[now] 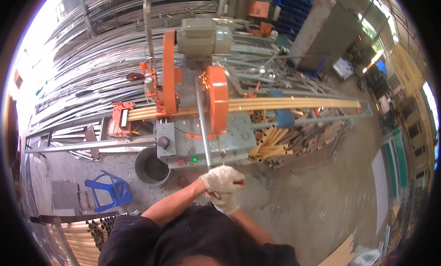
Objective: The person uses a circular saw machine to cut metal pipes, placing them on the machine bed, lowering the saw blade to cut them, and then moving the cut sections to a storage rack.
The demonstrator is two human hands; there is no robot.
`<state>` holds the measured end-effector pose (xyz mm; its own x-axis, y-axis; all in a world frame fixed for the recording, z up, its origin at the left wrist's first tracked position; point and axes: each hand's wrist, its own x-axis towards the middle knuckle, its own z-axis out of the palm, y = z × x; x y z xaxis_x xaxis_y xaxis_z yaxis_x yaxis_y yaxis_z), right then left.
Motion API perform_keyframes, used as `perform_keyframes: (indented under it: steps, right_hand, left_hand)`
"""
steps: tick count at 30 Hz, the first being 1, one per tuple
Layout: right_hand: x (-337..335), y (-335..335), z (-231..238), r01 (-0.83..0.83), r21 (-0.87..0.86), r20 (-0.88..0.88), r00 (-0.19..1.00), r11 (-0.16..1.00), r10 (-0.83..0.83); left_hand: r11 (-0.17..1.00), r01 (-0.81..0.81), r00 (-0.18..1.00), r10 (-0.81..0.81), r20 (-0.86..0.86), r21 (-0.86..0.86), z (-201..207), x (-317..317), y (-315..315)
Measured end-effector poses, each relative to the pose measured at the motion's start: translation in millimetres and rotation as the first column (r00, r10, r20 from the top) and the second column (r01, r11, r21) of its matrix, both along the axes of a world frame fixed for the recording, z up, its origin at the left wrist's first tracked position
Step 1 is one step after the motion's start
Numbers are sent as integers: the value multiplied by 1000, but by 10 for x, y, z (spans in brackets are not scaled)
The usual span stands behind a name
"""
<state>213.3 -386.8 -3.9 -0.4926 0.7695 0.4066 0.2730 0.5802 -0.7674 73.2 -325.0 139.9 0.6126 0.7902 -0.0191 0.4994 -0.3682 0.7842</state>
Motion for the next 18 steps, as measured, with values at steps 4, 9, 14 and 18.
perform_keyframes:
  steps: [4, 9, 14, 18]
  right_hand:
    - [2, 254, 435, -61, -16, -7, 998, 998, 61]
    - [-489, 826, 1738, -62, 230, -341, 929, 971, 141]
    - [-1476, 1879, 2964, 206, 302, -781, 613, 931, 117]
    - [-1812, 2742, 4086, 314, 309, -725, 689, 898, 9]
  left_hand:
    - [849, -325, 854, 74, 514, 417, 294, -392, 1]
    - [603, -755, 635, 571, 520, 259, 132, -1642, 110]
    - [483, -874, 485, 874, 35, 47, -1170, -2999, 209]
    - [516, -833, 483, 854, -193, 197, -1764, -3533, 445]
